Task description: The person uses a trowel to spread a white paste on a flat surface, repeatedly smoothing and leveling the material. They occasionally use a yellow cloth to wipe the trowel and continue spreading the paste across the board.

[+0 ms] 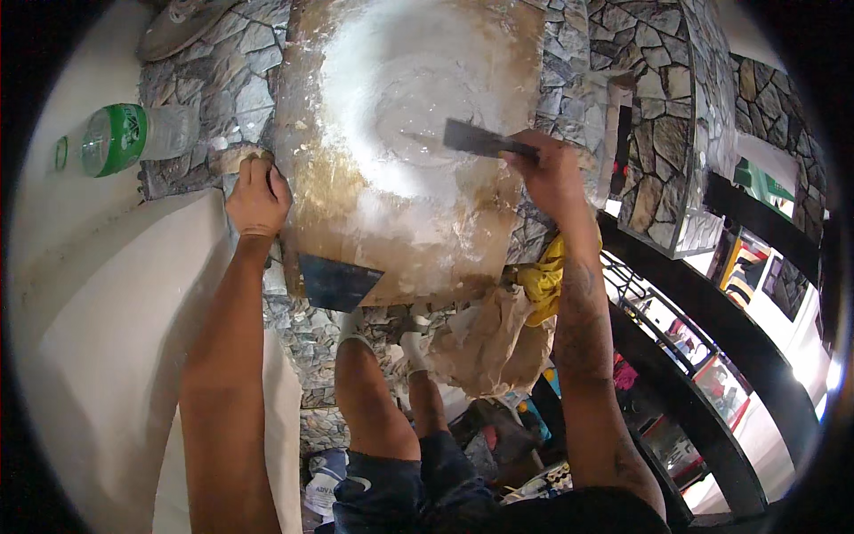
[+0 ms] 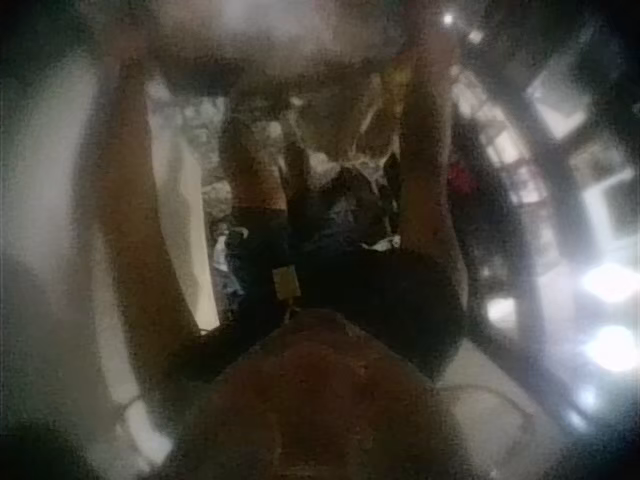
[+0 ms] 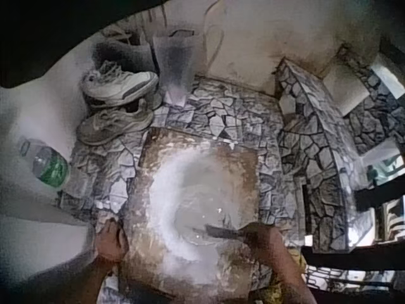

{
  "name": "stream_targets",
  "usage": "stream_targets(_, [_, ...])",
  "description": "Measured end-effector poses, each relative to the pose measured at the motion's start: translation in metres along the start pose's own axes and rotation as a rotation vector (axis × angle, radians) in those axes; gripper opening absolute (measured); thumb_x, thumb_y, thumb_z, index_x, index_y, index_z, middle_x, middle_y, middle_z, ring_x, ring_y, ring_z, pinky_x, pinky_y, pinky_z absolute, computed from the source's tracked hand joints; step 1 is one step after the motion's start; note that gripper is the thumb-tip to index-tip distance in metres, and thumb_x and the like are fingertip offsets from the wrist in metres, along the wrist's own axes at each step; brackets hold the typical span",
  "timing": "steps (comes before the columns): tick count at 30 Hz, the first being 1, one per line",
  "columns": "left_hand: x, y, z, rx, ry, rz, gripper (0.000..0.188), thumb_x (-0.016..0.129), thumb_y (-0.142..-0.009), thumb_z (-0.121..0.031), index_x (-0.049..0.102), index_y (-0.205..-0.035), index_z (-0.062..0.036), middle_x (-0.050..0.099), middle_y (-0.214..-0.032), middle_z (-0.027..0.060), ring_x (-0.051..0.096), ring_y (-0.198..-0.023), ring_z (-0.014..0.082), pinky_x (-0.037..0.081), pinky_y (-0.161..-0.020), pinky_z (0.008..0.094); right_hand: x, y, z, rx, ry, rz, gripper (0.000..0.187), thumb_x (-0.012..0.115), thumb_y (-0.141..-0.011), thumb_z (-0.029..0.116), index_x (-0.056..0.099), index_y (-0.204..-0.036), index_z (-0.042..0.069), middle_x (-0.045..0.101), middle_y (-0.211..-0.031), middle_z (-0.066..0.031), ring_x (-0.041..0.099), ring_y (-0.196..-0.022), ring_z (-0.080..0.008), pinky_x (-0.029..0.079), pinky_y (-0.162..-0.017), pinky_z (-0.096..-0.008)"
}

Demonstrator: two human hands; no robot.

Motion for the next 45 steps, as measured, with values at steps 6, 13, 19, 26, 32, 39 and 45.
stream_targets(6, [0.004, 0.0, -0.004, 0.008, 0.006, -0.029, 0.015, 0.049, -0.082, -0.023, 0.052, -0.093, -0.0146, 0.054, -0.089, 0.006, 0.059, -0.069, 0.0304, 0.048, -0.055, 0.0421, 0.04, -0.002, -0.001, -0.16, -0.068, -0.074, 0.017, 0.069, -0.07, 0.009, 0.063, -0.085, 0.003, 0.063, -0.079, -0.0152, 0.062, -0.074, -0.0325, 0.049, -0.065, -0.0388])
stream_targets(13, [0.005, 0.0, 0.002, 0.023, 0.024, -0.028, 0.015, 0.048, -0.082, -0.023, 0.052, -0.093, -0.0151, 0.054, -0.089, 0.0062, 0.06, -0.07, 0.0302, 0.048, -0.055, 0.0419, 0.044, -0.017, -0.006, -0.189, -0.038, -0.09, 0.025, 0.076, -0.067, 0.017, 0.061, -0.077, 0.001, 0.061, -0.071, -0.0156, 0.058, -0.06, -0.0282, 0.045, -0.055, -0.0346])
stream_targets(19, [0.003, 0.0, 0.0, 0.019, 0.021, -0.023, 0.014, 0.048, -0.082, -0.023, 0.053, -0.093, -0.0147, 0.054, -0.092, 0.006, 0.06, -0.07, 0.0301, 0.048, -0.055, 0.0419, 0.037, -0.02, -0.005, -0.082, -0.009, -0.178, 0.027, 0.078, -0.066, 0.019, 0.06, -0.072, 0.0, 0.058, -0.062, -0.0141, 0.055, -0.055, -0.0264, 0.043, -0.053, -0.0337])
stream_targets(26, [0.004, 0.001, 0.004, 0.016, 0.007, -0.014, 0.011, 0.049, -0.082, -0.023, 0.052, -0.088, -0.0139, 0.052, -0.086, 0.0065, 0.059, -0.067, 0.03, 0.048, -0.054, 0.0415, 0.05, 0.011, 0.012, -0.039, -0.201, -0.223, 0.024, 0.076, -0.068, 0.017, 0.061, -0.073, -0.001, 0.057, -0.058, -0.0124, 0.051, -0.048, -0.0203, 0.042, -0.05, -0.0309])
stream_targets(32, [0.005, 0.001, 0.001, 0.026, 0.013, -0.032, 0.01, 0.05, -0.081, -0.022, 0.05, -0.085, -0.0135, 0.052, -0.085, 0.0065, 0.059, -0.066, 0.03, 0.047, -0.053, 0.041, 0.068, 0.004, 0.014, -0.092, -0.13, -0.213, 0.026, 0.077, -0.068, 0.019, 0.061, -0.073, -0.001, 0.058, -0.057, -0.0128, 0.051, -0.047, -0.0166, 0.041, -0.047, -0.0289])
stream_targets(39, [0.007, 0.001, 0.005, 0.014, 0.017, -0.006, 0.012, 0.05, -0.081, -0.023, 0.051, -0.088, -0.0138, 0.053, -0.086, 0.0067, 0.059, -0.067, 0.0302, 0.047, -0.053, 0.0414, 0.053, 0.004, 0.011, -0.054, -0.188, -0.24, 0.025, 0.077, -0.069, 0.017, 0.062, -0.075, -0.002, 0.058, -0.058, -0.0125, 0.051, -0.047, -0.015, 0.041, -0.047, -0.0276])
stream_targets(45, [0.004, 0.002, 0.008, 0.013, -0.019, -0.004, 0.013, 0.05, -0.081, -0.024, 0.051, -0.089, -0.0136, 0.054, -0.089, 0.0066, 0.06, -0.067, 0.0298, 0.047, -0.052, 0.0414, 0.041, 0.014, 0.019, -0.008, -0.163, -0.101, 0.021, 0.075, -0.068, 0.018, 0.062, -0.074, 0.001, 0.06, -0.064, -0.0131, 0.059, -0.055, -0.0266, 0.045, -0.051, -0.0333])
Point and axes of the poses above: each hand's wrist, its own y-axis away from the middle knuckle, its own x-axis out of the palm, z = x × y, the point moved 1 cm from there along -y, towards the middle knuckle
